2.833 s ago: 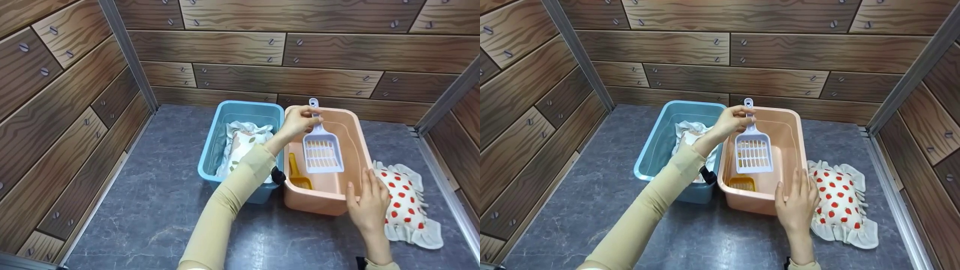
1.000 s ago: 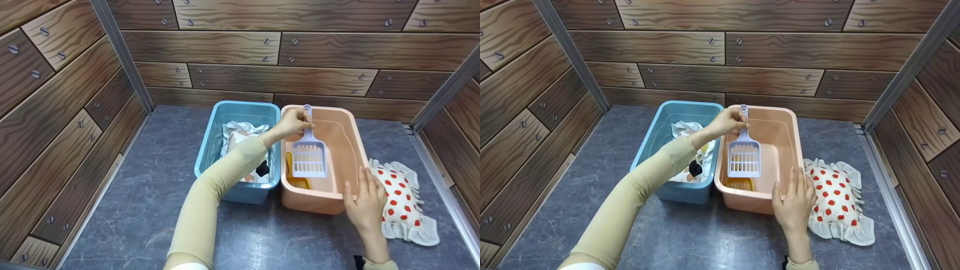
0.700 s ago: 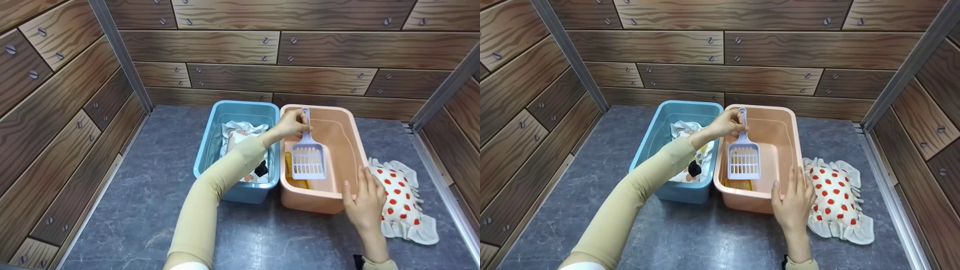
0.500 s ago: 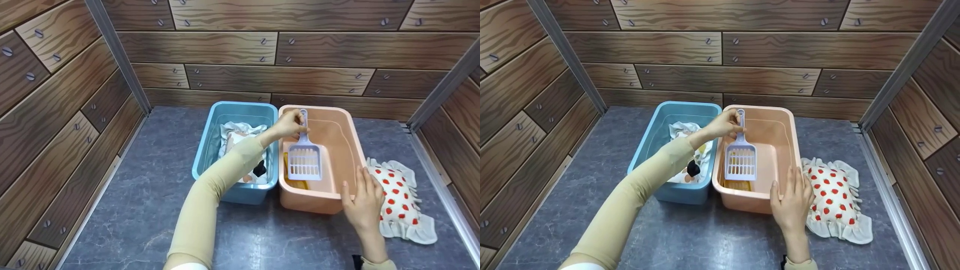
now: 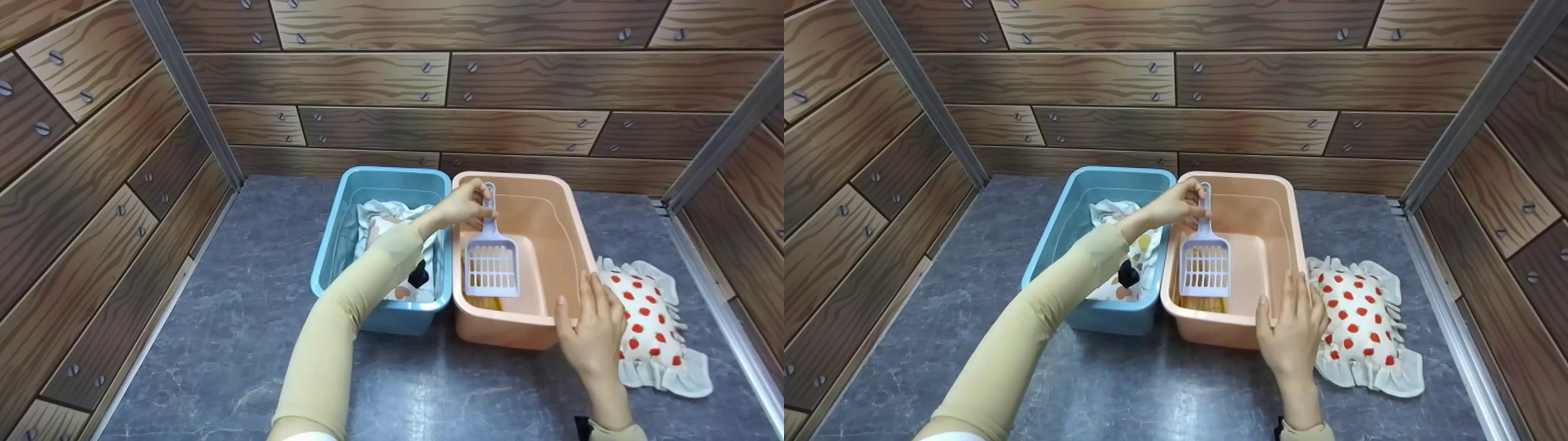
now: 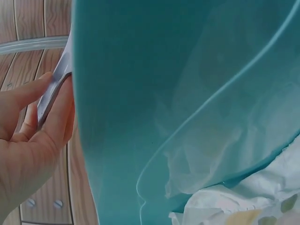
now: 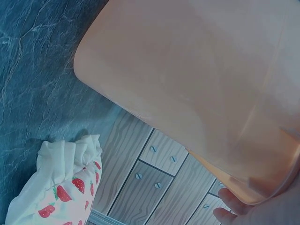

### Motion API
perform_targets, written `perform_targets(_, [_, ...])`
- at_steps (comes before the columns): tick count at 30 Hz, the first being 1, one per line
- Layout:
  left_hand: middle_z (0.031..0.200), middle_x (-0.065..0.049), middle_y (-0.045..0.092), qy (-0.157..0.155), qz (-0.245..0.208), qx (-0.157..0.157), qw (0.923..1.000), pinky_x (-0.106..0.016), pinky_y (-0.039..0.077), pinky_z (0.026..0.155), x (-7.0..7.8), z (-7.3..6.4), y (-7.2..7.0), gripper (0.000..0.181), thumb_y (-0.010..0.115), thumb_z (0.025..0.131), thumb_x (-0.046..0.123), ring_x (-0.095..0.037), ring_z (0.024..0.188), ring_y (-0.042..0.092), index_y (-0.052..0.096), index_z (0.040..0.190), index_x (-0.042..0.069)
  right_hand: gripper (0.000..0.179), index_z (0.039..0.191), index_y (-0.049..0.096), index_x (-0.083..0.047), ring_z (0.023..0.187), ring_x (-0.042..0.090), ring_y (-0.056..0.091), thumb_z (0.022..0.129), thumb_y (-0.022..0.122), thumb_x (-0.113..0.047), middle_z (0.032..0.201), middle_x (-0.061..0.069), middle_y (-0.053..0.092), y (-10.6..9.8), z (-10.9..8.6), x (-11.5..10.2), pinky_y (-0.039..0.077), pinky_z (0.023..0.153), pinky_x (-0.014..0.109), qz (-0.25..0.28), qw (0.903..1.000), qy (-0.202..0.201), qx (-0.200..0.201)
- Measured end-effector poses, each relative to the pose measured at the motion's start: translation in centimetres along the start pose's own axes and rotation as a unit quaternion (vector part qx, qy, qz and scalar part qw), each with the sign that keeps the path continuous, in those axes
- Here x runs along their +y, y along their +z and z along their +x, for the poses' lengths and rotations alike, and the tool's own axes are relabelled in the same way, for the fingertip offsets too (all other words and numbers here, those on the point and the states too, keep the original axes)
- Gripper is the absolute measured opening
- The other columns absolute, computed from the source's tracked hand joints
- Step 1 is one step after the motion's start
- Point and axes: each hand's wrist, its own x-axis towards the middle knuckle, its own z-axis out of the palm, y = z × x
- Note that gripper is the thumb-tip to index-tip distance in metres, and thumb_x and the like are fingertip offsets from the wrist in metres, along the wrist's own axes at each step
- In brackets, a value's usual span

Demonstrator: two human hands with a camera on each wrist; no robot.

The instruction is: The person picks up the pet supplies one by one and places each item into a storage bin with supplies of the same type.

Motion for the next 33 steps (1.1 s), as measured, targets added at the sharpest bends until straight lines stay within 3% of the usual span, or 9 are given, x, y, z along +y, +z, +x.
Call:
perform_targets(16, [0.076,-0.004,0.048,0.019,0.002,-0.004,0.9998,-0.030,0.058,0.055,-1.3,0.3,-0.4,0.028,0.068,0.085,-0.010,-0.014,0.054,0.058,0.046,0.095,0.005,0.058,0.136,0.049,0.010,0.122,0.053,0.037,0.088,0.057,-0.021,0.140,0.032,0.045,-0.1,0.0,0.0,0.024,0.098,0.067,0.003,1.0000,0.004,-0.007])
perform_targets(21, [0.077,-0.005,0.049,0.028,0.023,-0.016,0.9992,-0.039,0.060,0.062,-1.7,0.5,-0.5,0.029,0.070,0.085,-0.009,-0.017,0.057,0.062,0.047,0.097,0.005,0.058,0.137,0.048,0.010,0.122,0.053,0.037,0.089,0.057,-0.021,0.140,0.032,0.045,-0.1,0.0,0.0,0.024,0.098,0.067,0.001,1.0000,0.003,-0.009])
perform_targets(27, [0.080,-0.008,0.050,0.027,0.016,-0.026,0.9992,-0.033,0.059,0.057,-1.9,0.5,-0.5,0.032,0.070,0.084,-0.010,-0.020,0.057,0.063,0.046,0.099,0.006,0.058,0.137,0.048,0.009,0.122,0.054,0.036,0.089,0.057,-0.021,0.141,0.032,0.044,-0.1,0.0,-0.1,0.023,0.099,0.068,0.004,0.9999,0.008,-0.011])
perform_targets(33, [0.080,-0.007,0.054,0.019,0.016,-0.050,0.9984,-0.040,0.060,0.062,-1.7,0.5,-0.5,0.036,0.068,0.085,-0.011,-0.020,0.056,0.064,0.040,0.095,0.010,0.058,0.137,0.048,0.010,0.122,0.055,0.036,0.089,0.057,-0.021,0.140,0.033,0.044,-0.2,0.0,-0.1,0.023,0.099,0.068,0.002,0.9999,0.010,-0.013])
